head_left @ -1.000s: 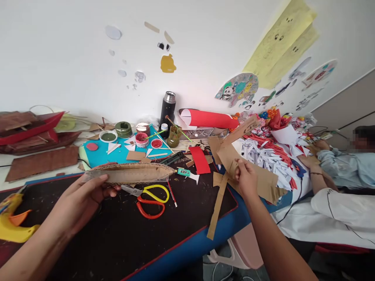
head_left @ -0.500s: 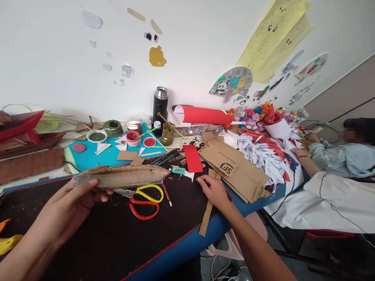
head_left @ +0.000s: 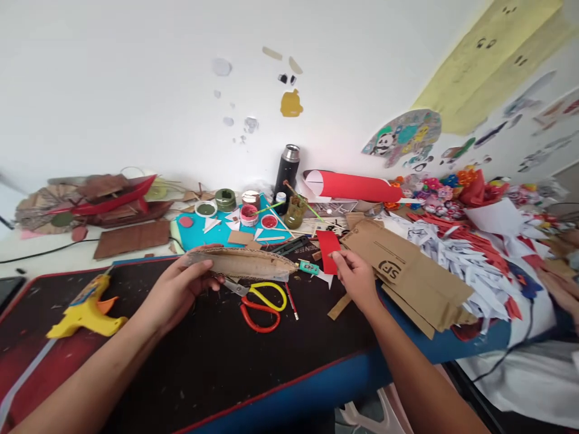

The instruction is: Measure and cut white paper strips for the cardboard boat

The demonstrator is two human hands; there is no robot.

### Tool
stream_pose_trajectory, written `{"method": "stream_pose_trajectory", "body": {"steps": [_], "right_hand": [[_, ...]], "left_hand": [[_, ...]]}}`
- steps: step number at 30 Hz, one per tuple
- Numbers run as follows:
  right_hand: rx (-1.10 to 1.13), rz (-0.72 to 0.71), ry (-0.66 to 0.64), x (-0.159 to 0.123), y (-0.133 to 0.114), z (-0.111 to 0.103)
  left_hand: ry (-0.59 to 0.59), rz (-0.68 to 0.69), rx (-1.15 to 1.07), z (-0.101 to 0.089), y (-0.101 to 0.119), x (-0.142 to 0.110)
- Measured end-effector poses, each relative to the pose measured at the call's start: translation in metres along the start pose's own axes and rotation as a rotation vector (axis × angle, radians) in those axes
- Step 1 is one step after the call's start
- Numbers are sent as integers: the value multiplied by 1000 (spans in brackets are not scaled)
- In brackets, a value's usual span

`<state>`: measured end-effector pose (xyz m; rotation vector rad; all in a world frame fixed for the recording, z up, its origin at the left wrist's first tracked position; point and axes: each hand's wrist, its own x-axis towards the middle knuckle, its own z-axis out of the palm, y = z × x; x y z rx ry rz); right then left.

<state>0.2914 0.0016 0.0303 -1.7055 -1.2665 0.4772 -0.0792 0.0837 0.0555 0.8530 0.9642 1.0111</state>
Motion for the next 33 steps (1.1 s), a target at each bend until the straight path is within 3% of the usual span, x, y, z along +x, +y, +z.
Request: {"method": "stream_pose_trajectory", "body": {"steps": [5,10,16,21,26,33], "right_hand": [[196,9,-244,5,-38,47],[284,-14,-347,19,-62,96],[308,4,-411,21,-76,132],[340,63,-366,10,-66,140],[210,-38,-327,7,-56,132],[139,-111,-357,9,-55,130]], "left_hand": [[28,44,-66,-4,-8,6],[65,103,-108,-10,-12,9],[104,151,-138,-20,-12,14],[97,149,-113,-24,-14,12],[26,129,-45,-24,-15,8],[101,81,-21,-22,-18,12]]}}
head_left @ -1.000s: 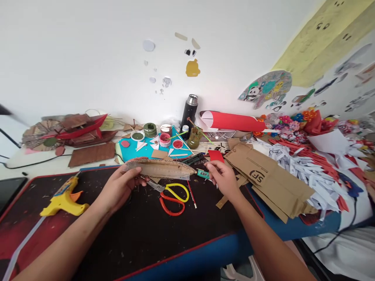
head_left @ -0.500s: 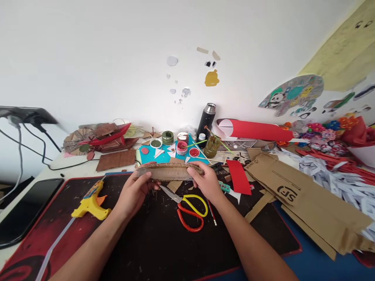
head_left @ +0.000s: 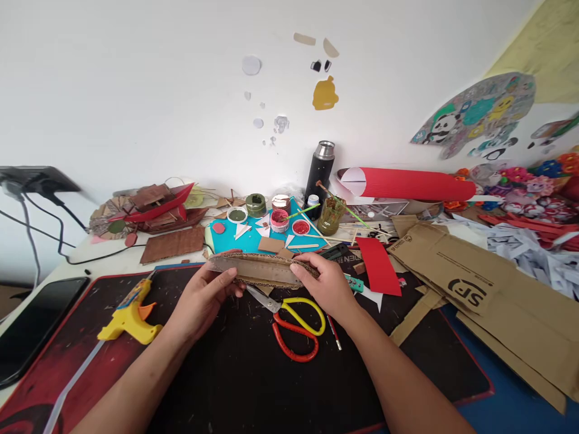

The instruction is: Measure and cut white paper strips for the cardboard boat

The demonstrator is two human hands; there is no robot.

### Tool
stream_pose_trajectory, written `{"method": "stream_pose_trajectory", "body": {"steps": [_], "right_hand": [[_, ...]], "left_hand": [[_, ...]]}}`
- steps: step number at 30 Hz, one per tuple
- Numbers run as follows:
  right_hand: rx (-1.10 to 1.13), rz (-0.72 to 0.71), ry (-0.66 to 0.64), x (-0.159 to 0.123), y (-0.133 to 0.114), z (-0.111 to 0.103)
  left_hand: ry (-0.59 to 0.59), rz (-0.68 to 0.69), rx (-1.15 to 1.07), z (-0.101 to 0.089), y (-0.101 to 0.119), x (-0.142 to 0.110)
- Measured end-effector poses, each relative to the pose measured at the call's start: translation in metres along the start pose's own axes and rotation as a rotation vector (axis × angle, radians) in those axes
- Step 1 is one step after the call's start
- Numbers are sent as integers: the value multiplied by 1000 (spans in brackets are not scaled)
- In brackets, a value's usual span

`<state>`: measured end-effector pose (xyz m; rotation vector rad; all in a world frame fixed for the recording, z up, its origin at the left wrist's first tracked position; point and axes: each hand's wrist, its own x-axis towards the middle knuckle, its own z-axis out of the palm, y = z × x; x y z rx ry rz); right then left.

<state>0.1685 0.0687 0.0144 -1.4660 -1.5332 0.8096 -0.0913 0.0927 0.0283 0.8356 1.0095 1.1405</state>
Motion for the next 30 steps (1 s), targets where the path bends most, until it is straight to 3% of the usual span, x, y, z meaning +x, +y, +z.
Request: {"method": "stream_pose_trajectory", "body": {"steps": [12,17,23,30], "right_hand": [[12,6,6,-2,-4,-10],[-36,-5,39,-1,-3,-8],[82,76,24,1,-2,-10],[158,68,44,1,-4,-10]], "left_hand": [[120,40,-33,-1,5,3],[96,31,-21,-1,4,1],[71,38,-16,-1,4,-2],[40,54,14,-3,3,-2]]}}
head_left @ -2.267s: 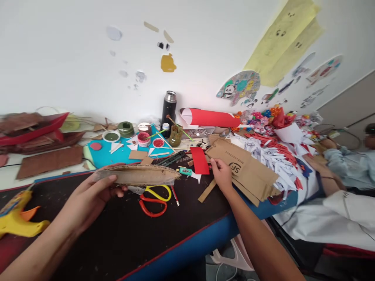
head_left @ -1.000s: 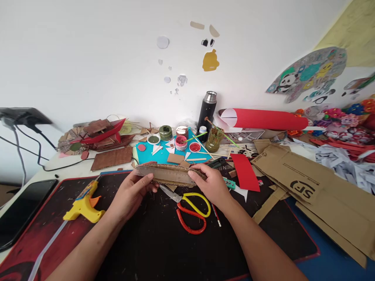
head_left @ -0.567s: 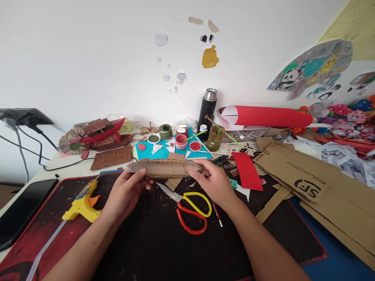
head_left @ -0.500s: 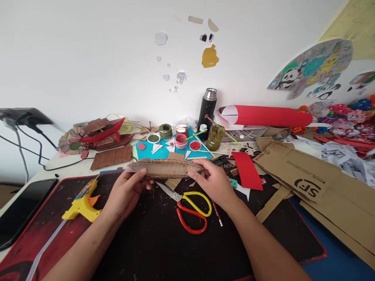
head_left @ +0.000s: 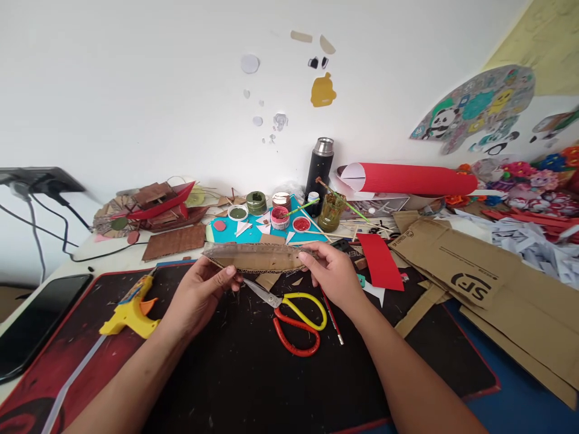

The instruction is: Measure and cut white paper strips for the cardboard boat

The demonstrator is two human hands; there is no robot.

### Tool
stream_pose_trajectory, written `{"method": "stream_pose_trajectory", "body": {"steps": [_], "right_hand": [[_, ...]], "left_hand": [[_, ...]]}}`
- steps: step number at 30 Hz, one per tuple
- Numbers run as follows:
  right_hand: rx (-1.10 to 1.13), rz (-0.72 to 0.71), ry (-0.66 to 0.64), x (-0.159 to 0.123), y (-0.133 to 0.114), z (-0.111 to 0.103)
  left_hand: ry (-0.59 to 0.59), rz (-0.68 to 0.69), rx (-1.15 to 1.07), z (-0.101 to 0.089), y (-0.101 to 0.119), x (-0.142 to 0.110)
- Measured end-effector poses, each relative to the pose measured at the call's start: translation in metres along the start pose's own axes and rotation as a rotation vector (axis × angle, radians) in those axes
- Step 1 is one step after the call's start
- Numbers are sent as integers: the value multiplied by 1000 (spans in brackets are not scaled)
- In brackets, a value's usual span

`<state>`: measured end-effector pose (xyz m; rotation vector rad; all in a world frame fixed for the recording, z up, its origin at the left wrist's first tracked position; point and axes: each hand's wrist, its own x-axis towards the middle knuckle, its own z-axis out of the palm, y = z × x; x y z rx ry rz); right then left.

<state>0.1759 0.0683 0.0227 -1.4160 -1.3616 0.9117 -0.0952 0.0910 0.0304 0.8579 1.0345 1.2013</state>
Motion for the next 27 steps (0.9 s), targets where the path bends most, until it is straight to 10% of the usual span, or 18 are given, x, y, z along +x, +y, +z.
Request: {"method": "stream_pose_trajectory", "body": {"steps": [27], "right_hand": [[319,54,134,4,-4,-1]], "left_hand": [[-67,49,33,7,0,-9]]}}
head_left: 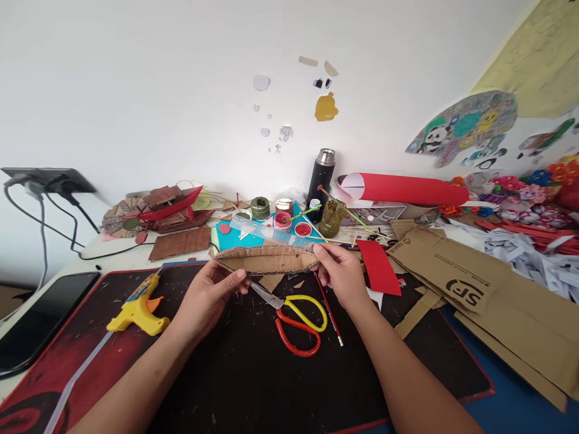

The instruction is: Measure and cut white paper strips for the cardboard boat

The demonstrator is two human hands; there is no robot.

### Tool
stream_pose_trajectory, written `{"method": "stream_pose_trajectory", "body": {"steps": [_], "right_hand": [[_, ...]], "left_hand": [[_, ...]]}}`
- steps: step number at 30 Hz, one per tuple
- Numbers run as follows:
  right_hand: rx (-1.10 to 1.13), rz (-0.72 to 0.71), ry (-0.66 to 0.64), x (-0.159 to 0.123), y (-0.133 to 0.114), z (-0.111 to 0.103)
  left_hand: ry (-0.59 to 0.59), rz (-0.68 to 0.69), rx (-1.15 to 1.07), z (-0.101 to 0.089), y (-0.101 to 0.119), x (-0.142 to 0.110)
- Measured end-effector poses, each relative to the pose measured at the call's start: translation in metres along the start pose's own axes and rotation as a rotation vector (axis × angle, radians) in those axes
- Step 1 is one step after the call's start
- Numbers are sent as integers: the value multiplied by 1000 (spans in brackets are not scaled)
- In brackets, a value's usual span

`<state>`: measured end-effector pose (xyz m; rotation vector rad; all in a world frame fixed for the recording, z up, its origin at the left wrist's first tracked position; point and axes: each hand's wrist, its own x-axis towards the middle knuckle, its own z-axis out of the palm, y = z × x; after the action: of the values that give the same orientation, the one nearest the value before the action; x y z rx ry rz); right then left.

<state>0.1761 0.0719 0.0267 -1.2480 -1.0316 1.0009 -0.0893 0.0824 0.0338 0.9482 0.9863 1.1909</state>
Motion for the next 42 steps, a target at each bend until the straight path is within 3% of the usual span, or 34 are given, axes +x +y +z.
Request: {"method": "stream_pose_trajectory", "body": {"steps": [4,15,28,37,42], "right_hand": [[-40,-2,10,0,0,0],[-96,-8,6,-2,0,2],[64,8,82,-2,5,4],[289,86,170,0,-4,7],[286,38,199,3,-3,1]], "left_hand": [[-23,39,40,-3,-2,0],[44,-13,-34,-2,-2,1],[69,-70,-59,0,1,-1],[29,44,85,-1,1,-8],[144,54,-135,-6,9,-2]]}}
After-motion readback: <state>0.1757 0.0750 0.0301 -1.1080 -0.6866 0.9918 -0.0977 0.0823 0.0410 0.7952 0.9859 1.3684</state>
